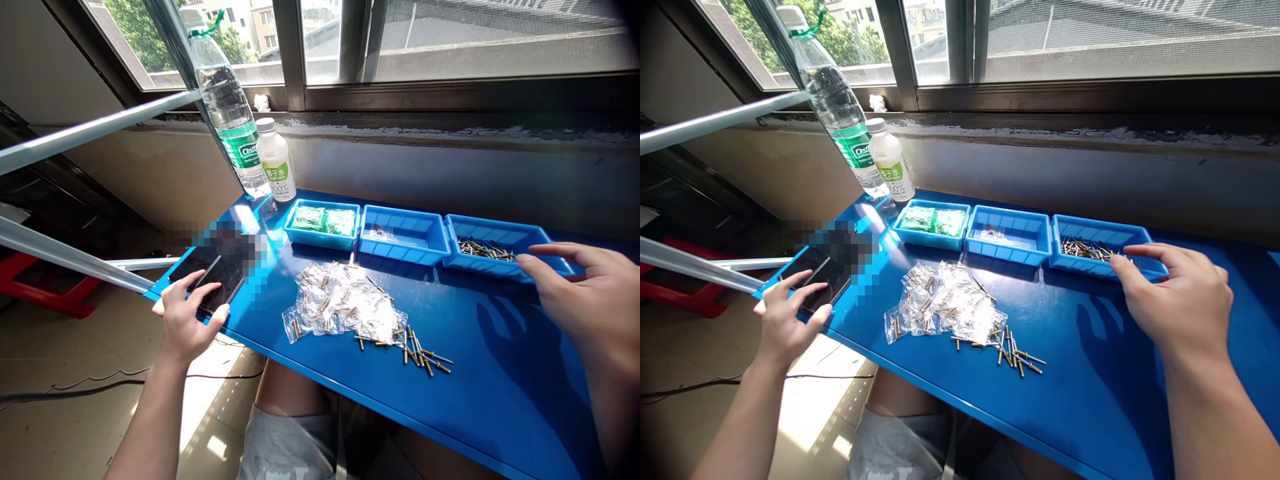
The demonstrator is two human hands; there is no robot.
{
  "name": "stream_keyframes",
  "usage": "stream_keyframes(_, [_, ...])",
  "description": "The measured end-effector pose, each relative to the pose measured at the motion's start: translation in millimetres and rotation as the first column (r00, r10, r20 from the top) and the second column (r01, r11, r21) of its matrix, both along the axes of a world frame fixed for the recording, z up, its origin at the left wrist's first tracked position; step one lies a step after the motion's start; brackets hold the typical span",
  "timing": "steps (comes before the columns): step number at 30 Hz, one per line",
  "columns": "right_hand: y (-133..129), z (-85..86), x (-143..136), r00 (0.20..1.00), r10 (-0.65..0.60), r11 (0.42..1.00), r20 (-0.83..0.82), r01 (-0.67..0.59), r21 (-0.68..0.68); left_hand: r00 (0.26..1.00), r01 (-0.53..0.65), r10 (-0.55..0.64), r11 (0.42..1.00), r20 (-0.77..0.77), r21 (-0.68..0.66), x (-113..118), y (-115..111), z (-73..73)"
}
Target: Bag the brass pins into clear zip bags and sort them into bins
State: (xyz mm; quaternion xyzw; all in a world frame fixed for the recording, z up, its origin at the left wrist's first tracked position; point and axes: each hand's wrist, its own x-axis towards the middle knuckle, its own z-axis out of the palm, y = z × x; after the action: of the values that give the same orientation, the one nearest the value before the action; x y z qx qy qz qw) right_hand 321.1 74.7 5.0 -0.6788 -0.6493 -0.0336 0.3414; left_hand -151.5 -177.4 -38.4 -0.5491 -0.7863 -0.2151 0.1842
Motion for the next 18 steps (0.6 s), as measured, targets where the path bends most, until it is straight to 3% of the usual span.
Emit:
stream_keyframes(5, [-3.2, 6.1, -3.8, 1.0, -0.005, 1.0, -0.022, 0.004, -0.029, 1.0, 0.023, -0.022, 0.999, 0.014, -0.029, -1.8, 11.0, 10.3])
stream_keyframes(10, [-5.5, 11.8, -6.2, 0.999, -0.014, 0.998, -0.038, 0.011, -0.062, 0.999, 0.017, -0.023, 0.976, -0.025, -0.218, 2.1, 32.0, 25.7])
stream_keyframes(14, [-5.2, 13.2, -7.4, 0.999, -0.013, 0.997, -0.05, 0.01, -0.075, 0.997, 0.052, -0.067, 0.933, -0.03, -0.356, 3.5, 42.7, 29.9])
stream_keyframes(18, [-4.7, 13.5, -8.3, 0.998, -0.017, 0.998, -0.059, 0.013, -0.069, 0.999, 0.032, -0.034, 0.95, 0.001, -0.31, 4.2, 42.7, 29.4])
